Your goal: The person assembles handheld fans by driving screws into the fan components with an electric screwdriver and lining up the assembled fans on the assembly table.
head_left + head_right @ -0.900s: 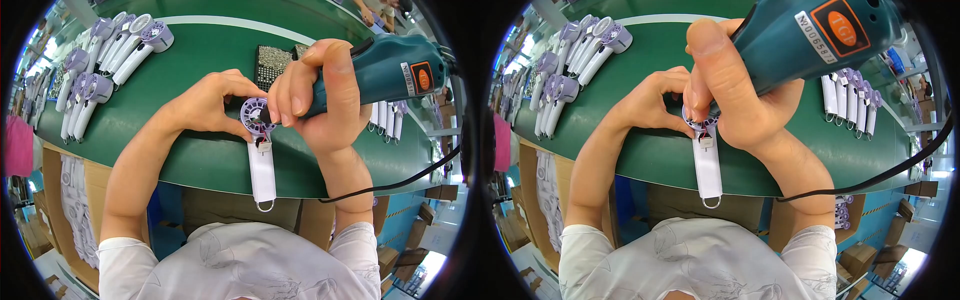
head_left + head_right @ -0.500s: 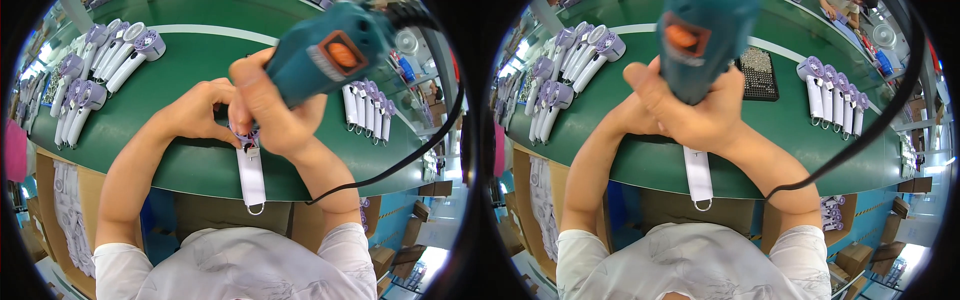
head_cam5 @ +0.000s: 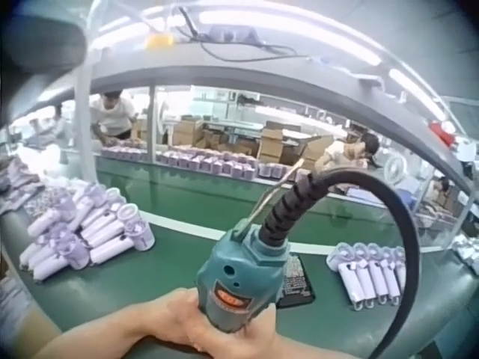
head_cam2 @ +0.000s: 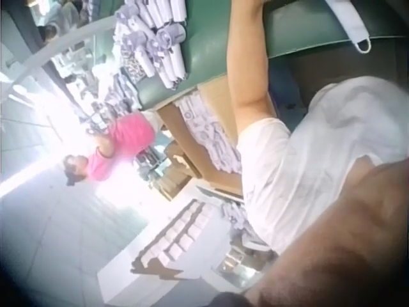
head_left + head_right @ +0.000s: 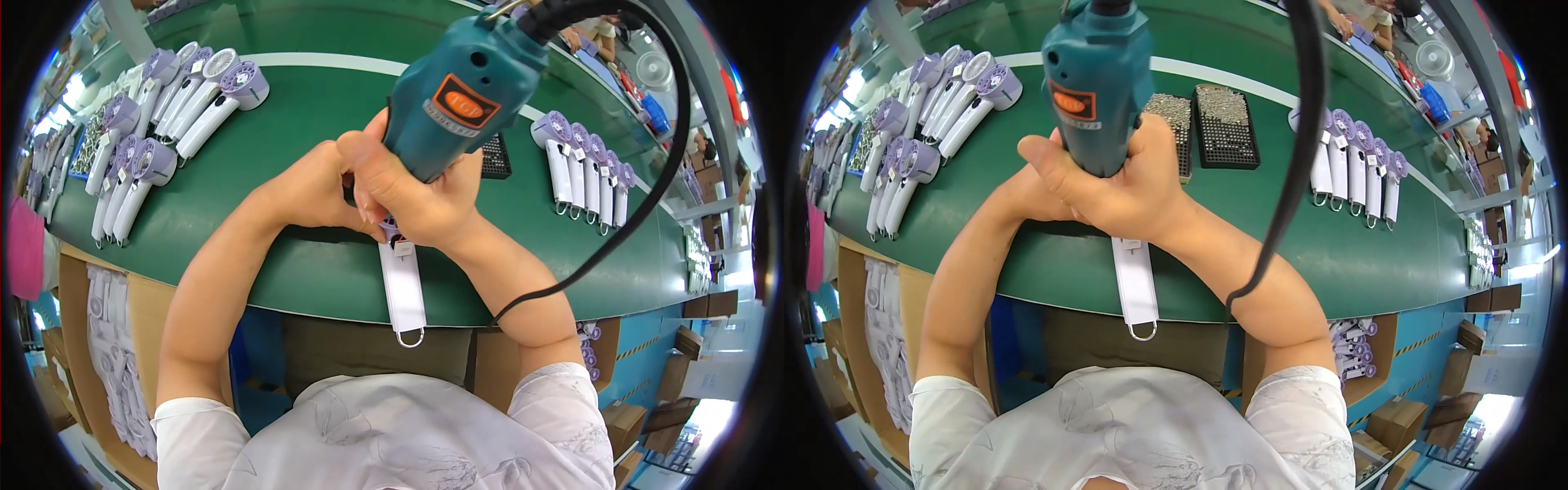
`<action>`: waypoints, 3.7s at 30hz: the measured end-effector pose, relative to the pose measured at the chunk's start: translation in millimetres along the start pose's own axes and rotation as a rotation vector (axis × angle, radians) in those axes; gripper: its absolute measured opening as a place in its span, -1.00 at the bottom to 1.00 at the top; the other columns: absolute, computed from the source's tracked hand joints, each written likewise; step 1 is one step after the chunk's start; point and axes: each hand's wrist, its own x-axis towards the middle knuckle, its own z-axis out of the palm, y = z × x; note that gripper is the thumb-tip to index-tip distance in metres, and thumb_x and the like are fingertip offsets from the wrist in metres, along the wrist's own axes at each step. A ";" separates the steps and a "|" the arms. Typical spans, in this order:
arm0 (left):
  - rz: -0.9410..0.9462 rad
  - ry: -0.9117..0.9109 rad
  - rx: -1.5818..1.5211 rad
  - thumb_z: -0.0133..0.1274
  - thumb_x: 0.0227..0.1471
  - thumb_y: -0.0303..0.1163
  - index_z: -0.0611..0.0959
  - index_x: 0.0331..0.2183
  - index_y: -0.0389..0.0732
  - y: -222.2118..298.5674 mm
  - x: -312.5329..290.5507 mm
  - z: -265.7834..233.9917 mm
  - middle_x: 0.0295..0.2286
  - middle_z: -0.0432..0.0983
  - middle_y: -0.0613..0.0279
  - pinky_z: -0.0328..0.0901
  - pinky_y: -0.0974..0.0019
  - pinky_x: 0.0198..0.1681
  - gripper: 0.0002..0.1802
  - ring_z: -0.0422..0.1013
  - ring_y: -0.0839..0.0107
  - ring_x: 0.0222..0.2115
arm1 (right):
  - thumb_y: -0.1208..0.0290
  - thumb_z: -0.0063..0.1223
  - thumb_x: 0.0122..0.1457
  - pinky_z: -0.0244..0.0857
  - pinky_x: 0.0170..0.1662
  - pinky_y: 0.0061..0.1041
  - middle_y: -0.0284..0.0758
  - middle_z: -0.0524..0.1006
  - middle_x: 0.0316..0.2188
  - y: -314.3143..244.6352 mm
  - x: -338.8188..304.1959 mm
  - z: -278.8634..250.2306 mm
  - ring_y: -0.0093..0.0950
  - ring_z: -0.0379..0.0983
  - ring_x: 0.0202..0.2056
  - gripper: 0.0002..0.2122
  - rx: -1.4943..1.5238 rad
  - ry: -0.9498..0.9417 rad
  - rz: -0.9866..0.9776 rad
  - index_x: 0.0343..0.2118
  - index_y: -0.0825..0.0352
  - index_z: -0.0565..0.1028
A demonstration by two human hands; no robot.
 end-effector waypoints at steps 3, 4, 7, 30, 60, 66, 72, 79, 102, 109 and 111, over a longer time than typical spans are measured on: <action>-0.009 0.009 -0.046 0.48 -0.35 -0.58 0.32 0.10 -0.29 5.9 -3.1 -0.4 -0.40 0.65 0.23 0.43 0.28 -0.12 -0.04 0.58 0.41 -0.30 | 0.59 0.16 0.22 0.21 -0.68 -0.65 -0.41 0.46 -0.71 -12.3 -2.0 3.9 -0.66 0.37 -0.74 -0.89 0.089 0.001 0.089 -0.43 0.43 0.47; -0.010 0.010 -0.062 0.47 -0.34 -0.59 0.23 0.17 -0.29 8.6 -2.9 0.2 -0.39 0.66 0.22 0.43 0.28 -0.11 0.06 0.58 0.41 -0.30 | 0.59 0.16 0.22 0.21 -0.68 -0.66 -0.41 0.46 -0.71 -13.1 -1.6 1.7 -0.66 0.37 -0.74 -0.89 0.078 -0.019 0.072 -0.43 0.42 0.47; -0.008 0.017 -0.086 0.47 -0.34 -0.59 0.06 0.31 -0.29 13.1 -1.2 -1.2 -0.37 0.66 0.21 0.43 0.28 -0.09 0.26 0.59 0.41 -0.30 | 0.58 0.16 0.21 0.27 -0.67 -0.59 -0.38 0.46 -0.71 -28.6 -5.3 2.3 -0.61 0.41 -0.72 -0.91 0.171 0.007 0.167 -0.35 0.42 0.46; 0.122 -0.020 0.246 0.58 -0.45 -0.19 0.67 -0.04 -0.28 7.6 6.0 11.3 -0.20 0.65 0.15 0.34 0.34 -0.29 -0.15 0.46 0.32 -0.24 | 0.35 0.12 0.31 0.34 -0.62 -0.45 -0.31 0.43 -0.74 17.5 -7.6 -126.6 -0.49 0.39 -0.75 -0.74 -0.116 0.702 -0.126 -0.35 0.51 0.44; 0.115 -0.027 0.237 0.57 -0.44 -0.19 0.66 -0.02 -0.29 9.9 5.2 11.4 -0.17 0.64 0.12 0.33 0.33 -0.27 -0.15 0.46 0.30 -0.24 | 0.39 0.13 0.30 0.34 -0.62 -0.43 -0.32 0.42 -0.71 28.1 -0.3 -126.1 -0.50 0.35 -0.75 -0.77 -0.262 0.577 -0.098 -0.36 0.49 0.44; 0.103 -0.027 0.239 0.57 -0.44 -0.20 0.67 -0.04 -0.29 11.6 5.4 10.4 -0.18 0.64 0.13 0.33 0.35 -0.28 -0.16 0.46 0.32 -0.25 | 0.41 0.17 0.28 0.33 -0.62 -0.51 -0.37 0.44 -0.74 28.3 9.6 -120.0 -0.55 0.41 -0.73 -0.75 -0.337 0.496 -0.048 -0.52 0.40 0.47; 0.128 0.001 0.222 0.58 -0.42 -0.17 0.68 -0.05 -0.23 7.1 3.9 13.3 -0.26 0.64 0.21 0.32 0.36 -0.36 -0.19 0.44 0.38 -0.29 | 0.41 0.17 0.28 0.33 -0.63 -0.49 -0.35 0.44 -0.73 27.2 9.3 -118.9 -0.53 0.40 -0.73 -0.79 -0.316 0.526 -0.019 -0.43 0.44 0.49; 0.026 0.019 0.207 0.59 -0.51 -0.12 0.71 -0.11 -0.18 14.6 4.7 21.2 -0.45 0.52 0.34 0.24 0.42 -0.43 -0.20 0.35 0.49 -0.47 | 0.40 0.10 0.31 0.32 -0.62 -0.39 -0.32 0.41 -0.71 3.2 8.7 -111.6 -0.47 0.34 -0.74 -0.80 -0.189 0.597 -0.138 -0.35 0.48 0.46; -0.038 0.000 0.151 0.58 -0.44 -0.16 0.70 -0.17 -0.28 21.6 6.8 24.5 -0.42 0.56 0.18 0.41 0.31 -0.30 -0.27 0.45 0.38 -0.42 | 0.33 -0.09 0.40 0.26 -0.68 -0.41 -0.36 0.37 -0.71 -23.1 -11.5 -46.2 -0.52 0.25 -0.77 -0.79 0.013 0.307 -0.128 -0.26 0.41 0.45; -0.039 -0.011 0.151 0.58 -0.44 -0.16 0.69 -0.15 -0.30 19.7 6.8 24.0 -0.44 0.55 0.15 0.42 0.29 -0.29 -0.24 0.46 0.36 -0.41 | 0.49 -0.04 0.36 0.29 -0.68 -0.44 -0.32 0.41 -0.69 -13.9 -11.3 -40.1 -0.52 0.30 -0.76 -0.88 -0.071 0.217 -0.134 -0.29 0.44 0.44; -0.026 -0.009 0.179 0.57 -0.44 -0.15 0.67 -0.17 -0.32 18.5 6.2 23.3 -0.45 0.53 0.13 0.41 0.26 -0.30 -0.25 0.46 0.31 -0.42 | 0.52 0.01 0.33 0.30 -0.67 -0.47 -0.32 0.42 -0.70 -10.5 -10.9 -30.2 -0.52 0.34 -0.75 -0.89 -0.092 0.275 -0.049 -0.32 0.44 0.44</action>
